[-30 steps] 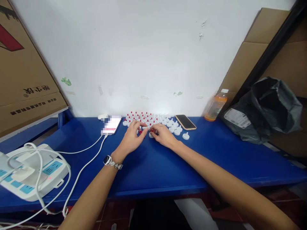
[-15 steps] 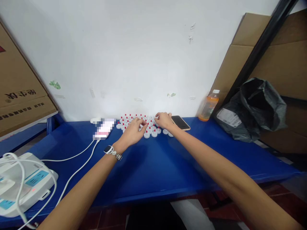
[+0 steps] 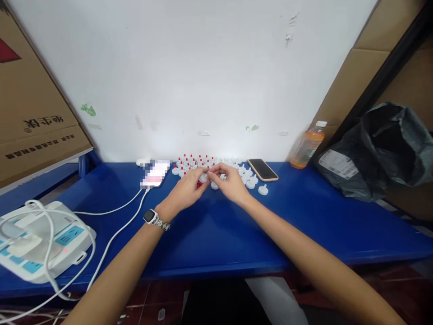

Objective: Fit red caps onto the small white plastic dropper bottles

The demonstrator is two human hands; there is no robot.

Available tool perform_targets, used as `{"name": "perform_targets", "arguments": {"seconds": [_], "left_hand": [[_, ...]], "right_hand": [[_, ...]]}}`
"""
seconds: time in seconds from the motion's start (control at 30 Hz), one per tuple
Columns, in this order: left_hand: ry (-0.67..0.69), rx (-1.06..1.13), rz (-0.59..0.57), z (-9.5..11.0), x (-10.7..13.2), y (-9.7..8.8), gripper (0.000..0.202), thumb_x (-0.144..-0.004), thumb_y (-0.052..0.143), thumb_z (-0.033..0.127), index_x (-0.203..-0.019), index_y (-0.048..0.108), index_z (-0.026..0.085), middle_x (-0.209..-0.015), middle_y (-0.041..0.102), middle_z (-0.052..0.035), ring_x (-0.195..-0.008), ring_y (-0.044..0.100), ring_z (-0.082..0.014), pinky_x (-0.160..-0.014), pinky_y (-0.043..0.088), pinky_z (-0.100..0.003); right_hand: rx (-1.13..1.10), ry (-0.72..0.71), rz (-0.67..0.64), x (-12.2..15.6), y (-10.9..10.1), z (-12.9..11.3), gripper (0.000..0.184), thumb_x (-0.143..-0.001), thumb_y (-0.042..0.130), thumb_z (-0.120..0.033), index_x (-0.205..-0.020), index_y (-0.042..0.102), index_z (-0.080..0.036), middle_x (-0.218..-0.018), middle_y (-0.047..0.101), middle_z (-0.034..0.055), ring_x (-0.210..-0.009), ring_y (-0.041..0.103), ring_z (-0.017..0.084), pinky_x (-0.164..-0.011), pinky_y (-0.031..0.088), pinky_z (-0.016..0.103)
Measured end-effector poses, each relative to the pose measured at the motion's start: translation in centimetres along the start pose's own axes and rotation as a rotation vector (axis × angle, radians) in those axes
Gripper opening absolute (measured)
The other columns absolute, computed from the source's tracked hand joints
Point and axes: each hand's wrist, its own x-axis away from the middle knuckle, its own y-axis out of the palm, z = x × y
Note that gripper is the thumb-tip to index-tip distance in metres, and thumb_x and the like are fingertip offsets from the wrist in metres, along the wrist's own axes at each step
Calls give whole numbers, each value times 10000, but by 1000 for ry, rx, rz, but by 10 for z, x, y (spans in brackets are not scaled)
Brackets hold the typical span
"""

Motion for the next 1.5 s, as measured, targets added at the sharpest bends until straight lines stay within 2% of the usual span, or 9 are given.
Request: {"name": "perform_targets", "arguments": {"seconds": [0.13, 0.27, 0.37, 0.57, 0.8, 1.0, 1.13, 1.3, 1.5], "left_hand": [[-79, 27, -12, -11, 14, -5, 316, -999, 409, 413, -1137, 568, 177, -1037, 645, -93, -902, 612, -219, -858, 490, -381], [-139, 37, 22, -19, 19, -9, 307, -995, 405, 411, -1104, 556, 167, -1025, 646, -93, -864, 603, -210, -817, 486, -363], [-142, 42, 25, -20, 19, -9, 292, -992, 410, 408, -1078, 552, 168, -1036, 651, -93, -855, 599, -206, -804, 483, -354], [-143, 46, 29, -18, 20, -9, 258, -989, 425, 399, -1036, 549, 178, -994, 650, -80, -833, 594, -197, -785, 477, -347], [-138, 21, 4, -11, 20, -5, 249, -987, 428, 393, -1003, 553, 178, -918, 627, -59, -796, 591, -186, -756, 477, -333], [-153, 11, 14, -10, 21, 2, 366, -985, 429, 424, -1220, 533, 163, -1022, 657, -87, -853, 618, -205, -808, 505, -352], [-142, 35, 4, -5, 21, 4, 426, -988, 418, 445, -1279, 534, 157, -1057, 672, -96, -885, 634, -213, -841, 523, -372], [-172, 84, -22, 8, 21, 8, 546, -997, 397, 459, -1435, 439, 135, -1037, 691, -111, -961, 650, -246, -884, 525, -400], [-131, 133, -82, 16, 24, 13, 605, -1005, 387, 474, -1525, 331, 170, -1356, 588, -166, -1159, 609, -279, -1013, 483, -460]], "right_hand": [[289, -56, -24, 17, 7, 4, 171, -924, 553, -296, -1010, 671, -207, -872, 703, 28, -793, 617, 175, -803, 407, 343], [685, -244, -302, 21, 7, 12, 129, -932, 585, -268, -1000, 681, -216, -960, 677, 47, -944, 582, 212, -884, 315, 391], [812, -277, -406, 17, 12, 15, 143, -952, 574, -279, -998, 684, -200, -963, 663, 58, -941, 559, 213, -875, 291, 390], [803, -283, -414, 14, 14, 18, 140, -964, 546, -212, -917, 674, -180, -912, 668, 48, -929, 559, 203, -864, 277, 378], [746, -281, -403, 20, 3, 24, 111, -949, 581, -234, -980, 678, -189, -961, 673, 56, -970, 568, 208, -883, 291, 369], [750, -297, -372, 23, 4, 23, 103, -941, 592, -245, -877, 643, -181, -907, 648, 51, -928, 554, 203, -874, 309, 378], [551, -275, -285, 25, 2, 17, 68, -903, 614, -246, -865, 630, -192, -930, 644, 50, -910, 565, 190, -854, 384, 354], [-98, 14, -41, 18, -2, 13, 201, -896, 622, -414, -892, 619, -213, -794, 681, 10, -688, 595, 143, -666, 454, 291], [-449, 125, -24, 15, 4, 13, 331, -705, 803, -489, -787, 667, -199, -705, 689, 11, -636, 611, 142, -649, 492, 297]]}}
